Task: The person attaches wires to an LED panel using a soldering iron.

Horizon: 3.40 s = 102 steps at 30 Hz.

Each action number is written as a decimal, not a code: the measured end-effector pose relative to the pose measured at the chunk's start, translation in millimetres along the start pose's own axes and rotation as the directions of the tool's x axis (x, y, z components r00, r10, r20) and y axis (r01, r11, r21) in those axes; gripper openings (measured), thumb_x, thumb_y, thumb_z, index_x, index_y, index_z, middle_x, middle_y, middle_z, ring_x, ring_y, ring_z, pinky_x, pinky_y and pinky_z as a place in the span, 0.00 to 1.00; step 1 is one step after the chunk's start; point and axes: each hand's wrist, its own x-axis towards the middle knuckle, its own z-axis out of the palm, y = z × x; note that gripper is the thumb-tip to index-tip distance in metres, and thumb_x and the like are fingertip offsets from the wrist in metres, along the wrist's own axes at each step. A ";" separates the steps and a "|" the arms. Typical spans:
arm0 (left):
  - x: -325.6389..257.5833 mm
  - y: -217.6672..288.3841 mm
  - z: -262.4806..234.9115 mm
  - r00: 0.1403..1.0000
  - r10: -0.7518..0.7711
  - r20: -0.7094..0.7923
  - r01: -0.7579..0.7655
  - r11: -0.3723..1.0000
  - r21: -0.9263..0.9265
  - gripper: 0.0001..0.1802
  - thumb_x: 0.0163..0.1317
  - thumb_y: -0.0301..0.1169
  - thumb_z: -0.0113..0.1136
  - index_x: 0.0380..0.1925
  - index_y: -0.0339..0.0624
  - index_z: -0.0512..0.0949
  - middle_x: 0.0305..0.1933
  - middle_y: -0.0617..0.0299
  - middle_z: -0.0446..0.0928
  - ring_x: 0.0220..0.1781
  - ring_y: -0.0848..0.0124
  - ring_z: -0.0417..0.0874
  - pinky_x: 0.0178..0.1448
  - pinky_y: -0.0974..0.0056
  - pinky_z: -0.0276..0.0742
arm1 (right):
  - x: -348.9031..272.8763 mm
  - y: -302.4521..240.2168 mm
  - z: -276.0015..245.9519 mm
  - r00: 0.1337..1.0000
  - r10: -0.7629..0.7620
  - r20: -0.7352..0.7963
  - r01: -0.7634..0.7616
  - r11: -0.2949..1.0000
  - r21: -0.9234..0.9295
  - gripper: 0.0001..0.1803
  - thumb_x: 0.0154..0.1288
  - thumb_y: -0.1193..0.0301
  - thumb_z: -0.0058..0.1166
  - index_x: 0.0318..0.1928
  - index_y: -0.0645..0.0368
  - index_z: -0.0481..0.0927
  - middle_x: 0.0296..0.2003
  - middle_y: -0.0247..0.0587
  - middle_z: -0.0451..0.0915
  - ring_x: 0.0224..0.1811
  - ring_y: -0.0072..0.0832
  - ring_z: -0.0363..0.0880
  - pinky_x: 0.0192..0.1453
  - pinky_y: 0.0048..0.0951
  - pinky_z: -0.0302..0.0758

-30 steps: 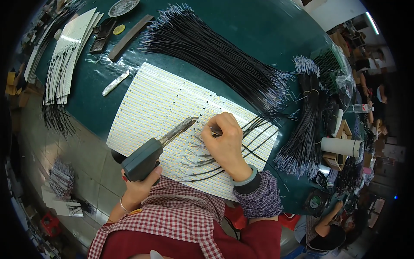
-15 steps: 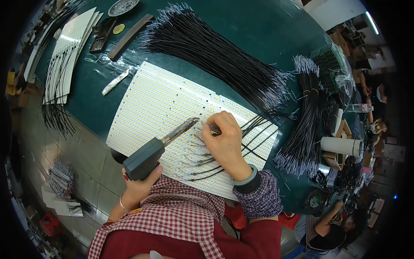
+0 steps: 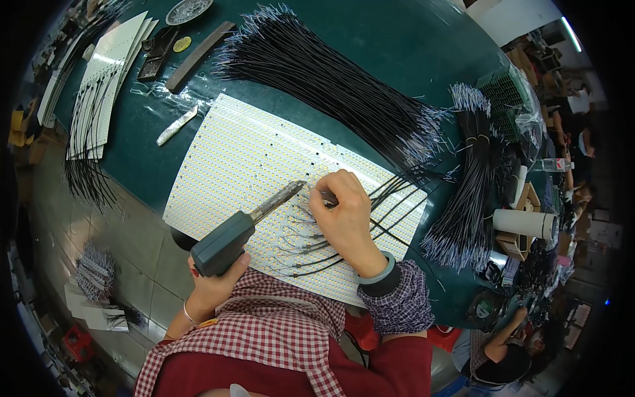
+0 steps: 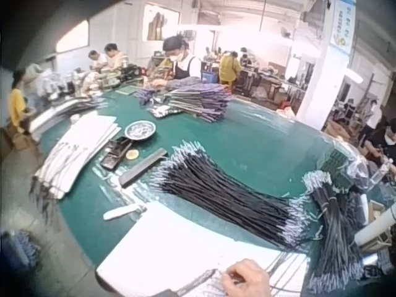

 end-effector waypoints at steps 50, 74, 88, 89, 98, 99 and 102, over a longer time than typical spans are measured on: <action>-11.7 -22.6 10.2 0.986 0.109 -0.128 -0.144 0.943 -0.301 0.17 0.56 0.32 0.68 0.42 0.33 0.76 0.34 0.65 0.78 0.39 0.78 0.73 0.45 0.70 0.71 | -7.4 7.0 -0.4 0.999 0.001 0.033 0.000 0.999 -0.038 0.07 0.58 0.73 0.57 0.33 0.64 0.77 0.28 0.42 0.77 0.30 0.31 0.73 0.39 0.32 0.73; -9.1 -16.8 6.0 0.998 0.050 -0.021 -0.052 0.996 -0.072 0.18 0.53 0.23 0.69 0.41 0.36 0.73 0.38 0.62 0.79 0.37 0.78 0.79 0.42 0.71 0.73 | -2.3 1.7 2.0 0.996 -0.003 -0.085 0.004 1.000 0.009 0.04 0.52 0.79 0.57 0.27 0.65 0.75 0.24 0.38 0.72 0.23 0.21 0.70 0.28 0.21 0.68; -2.5 -1.9 6.6 0.999 0.033 -0.023 -0.035 0.997 -0.064 0.08 0.52 0.19 0.65 0.33 0.33 0.79 0.31 0.63 0.77 0.30 0.82 0.75 0.32 0.74 0.68 | -0.9 -0.1 2.2 0.998 -0.015 -0.064 0.015 1.000 -0.006 0.05 0.50 0.80 0.58 0.25 0.62 0.73 0.22 0.39 0.71 0.24 0.29 0.72 0.26 0.28 0.70; -2.3 0.3 6.7 0.999 0.030 -0.022 -0.031 0.998 -0.061 0.08 0.52 0.20 0.65 0.33 0.32 0.78 0.31 0.64 0.77 0.30 0.82 0.74 0.32 0.75 0.68 | -1.0 0.0 2.4 0.998 -0.013 -0.064 0.013 1.000 -0.007 0.05 0.50 0.80 0.58 0.25 0.62 0.73 0.22 0.39 0.71 0.24 0.29 0.72 0.26 0.28 0.70; -7.5 -3.9 5.0 0.999 0.020 -0.041 -0.020 1.000 -0.016 0.08 0.52 0.21 0.66 0.33 0.33 0.79 0.29 0.65 0.78 0.27 0.82 0.74 0.31 0.74 0.69 | -1.1 -0.3 2.0 0.998 -0.022 -0.061 0.020 0.999 -0.031 0.05 0.51 0.79 0.58 0.24 0.62 0.74 0.22 0.39 0.71 0.24 0.29 0.72 0.26 0.28 0.69; -9.2 -6.6 4.4 0.998 0.031 -0.050 -0.031 0.999 -0.007 0.08 0.52 0.21 0.66 0.33 0.33 0.79 0.28 0.65 0.78 0.26 0.81 0.74 0.30 0.74 0.69 | -1.0 -0.9 1.8 0.998 -0.014 -0.059 0.013 1.000 -0.021 0.05 0.51 0.79 0.58 0.25 0.63 0.74 0.22 0.39 0.71 0.24 0.29 0.72 0.26 0.28 0.69; -9.5 -4.9 2.6 0.998 0.008 -0.067 -0.009 1.000 -0.020 0.08 0.52 0.22 0.67 0.33 0.34 0.80 0.27 0.65 0.78 0.26 0.80 0.75 0.30 0.73 0.70 | -1.1 -1.0 2.2 0.999 -0.006 -0.052 0.006 1.000 -0.008 0.05 0.52 0.79 0.58 0.25 0.63 0.75 0.23 0.39 0.71 0.24 0.29 0.72 0.27 0.28 0.70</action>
